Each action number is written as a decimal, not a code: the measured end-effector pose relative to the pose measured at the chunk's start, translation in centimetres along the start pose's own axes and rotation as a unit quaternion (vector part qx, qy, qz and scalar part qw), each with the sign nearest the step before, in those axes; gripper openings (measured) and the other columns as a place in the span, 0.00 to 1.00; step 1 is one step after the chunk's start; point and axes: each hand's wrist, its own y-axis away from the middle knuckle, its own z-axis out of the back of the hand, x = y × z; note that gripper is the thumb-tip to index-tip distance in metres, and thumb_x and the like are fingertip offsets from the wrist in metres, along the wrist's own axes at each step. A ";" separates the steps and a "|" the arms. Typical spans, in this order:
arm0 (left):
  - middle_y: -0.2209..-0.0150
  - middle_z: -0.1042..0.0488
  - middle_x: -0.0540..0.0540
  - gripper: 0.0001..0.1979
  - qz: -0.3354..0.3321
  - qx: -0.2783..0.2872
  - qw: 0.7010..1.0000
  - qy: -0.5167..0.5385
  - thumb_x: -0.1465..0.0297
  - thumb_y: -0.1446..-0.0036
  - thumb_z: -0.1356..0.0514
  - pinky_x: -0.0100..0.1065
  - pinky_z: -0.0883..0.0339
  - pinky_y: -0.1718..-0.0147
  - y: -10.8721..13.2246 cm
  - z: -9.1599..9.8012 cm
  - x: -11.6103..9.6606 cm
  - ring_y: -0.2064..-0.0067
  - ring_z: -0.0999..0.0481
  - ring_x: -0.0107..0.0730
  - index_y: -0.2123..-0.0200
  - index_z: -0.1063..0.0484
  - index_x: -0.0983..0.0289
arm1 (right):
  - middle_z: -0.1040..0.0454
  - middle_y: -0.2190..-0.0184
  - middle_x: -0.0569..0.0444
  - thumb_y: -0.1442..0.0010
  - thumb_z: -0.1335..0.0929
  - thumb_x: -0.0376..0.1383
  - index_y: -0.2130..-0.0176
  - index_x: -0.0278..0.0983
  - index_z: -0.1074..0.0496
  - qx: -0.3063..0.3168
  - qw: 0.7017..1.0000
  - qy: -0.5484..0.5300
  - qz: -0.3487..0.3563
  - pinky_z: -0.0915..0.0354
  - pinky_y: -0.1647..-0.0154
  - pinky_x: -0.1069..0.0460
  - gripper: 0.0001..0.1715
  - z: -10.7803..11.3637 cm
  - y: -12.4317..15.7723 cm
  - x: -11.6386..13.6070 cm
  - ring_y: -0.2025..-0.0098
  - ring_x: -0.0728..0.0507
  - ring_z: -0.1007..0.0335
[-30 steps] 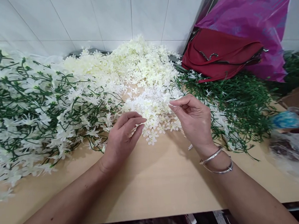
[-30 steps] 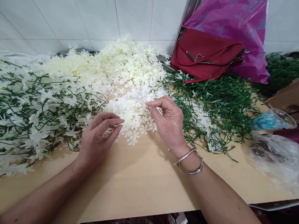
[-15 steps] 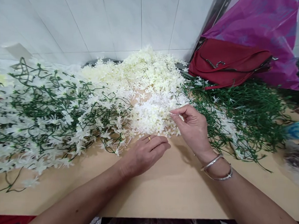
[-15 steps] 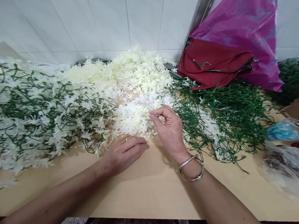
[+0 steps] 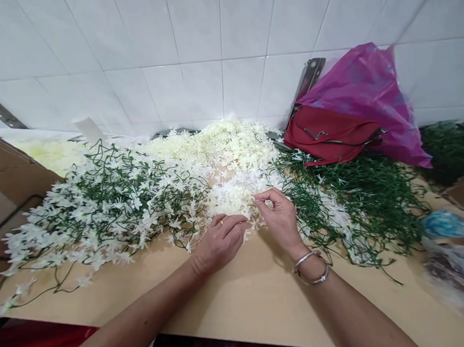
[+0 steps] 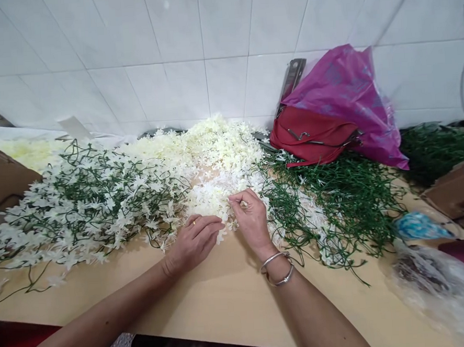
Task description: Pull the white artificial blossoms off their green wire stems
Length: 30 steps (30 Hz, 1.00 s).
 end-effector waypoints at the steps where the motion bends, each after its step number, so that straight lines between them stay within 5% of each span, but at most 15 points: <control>1: 0.51 0.17 0.58 0.15 0.004 -0.009 1.000 -0.001 0.81 0.32 0.44 0.38 0.31 0.48 0.0 0.0 0.0 0.49 0.17 0.34 0.46 0.28 0.63 | 0.24 0.69 0.55 0.36 0.29 0.33 0.68 0.38 0.22 0.002 1.000 0.000 -0.004 0.34 0.58 0.48 0.07 0.0 0.0 -0.1 0.64 0.44 0.28; 15: 0.53 0.17 0.57 0.12 0.028 0.022 0.999 -0.015 0.80 0.30 0.44 0.38 0.32 0.48 -0.1 -0.5 0.2 0.51 0.18 0.33 0.48 0.29 0.63 | 0.26 0.69 0.56 0.35 0.31 0.32 0.69 0.39 0.24 0.030 0.999 0.022 -0.001 0.35 0.60 0.49 0.09 0.0 0.1 -0.2 0.65 0.44 0.29; 24: 0.53 0.17 0.57 0.11 0.028 0.029 0.999 0.003 0.80 0.30 0.44 0.39 0.32 0.46 -0.2 -0.5 0.2 0.51 0.18 0.33 0.49 0.28 0.63 | 0.26 0.69 0.56 0.35 0.31 0.31 0.68 0.39 0.25 -0.021 0.998 0.051 0.007 0.35 0.58 0.48 0.09 1.2 -0.8 -0.7 0.64 0.43 0.29; 30: 0.52 0.17 0.57 0.12 0.041 0.033 0.999 0.008 0.79 0.30 0.44 0.40 0.32 0.45 -0.4 -0.2 0.2 0.49 0.18 0.35 0.48 0.28 0.62 | 0.27 0.69 0.55 0.32 0.32 0.30 0.68 0.40 0.26 0.049 0.997 0.058 0.023 0.34 0.60 0.49 0.11 0.4 0.1 0.4 0.63 0.43 0.29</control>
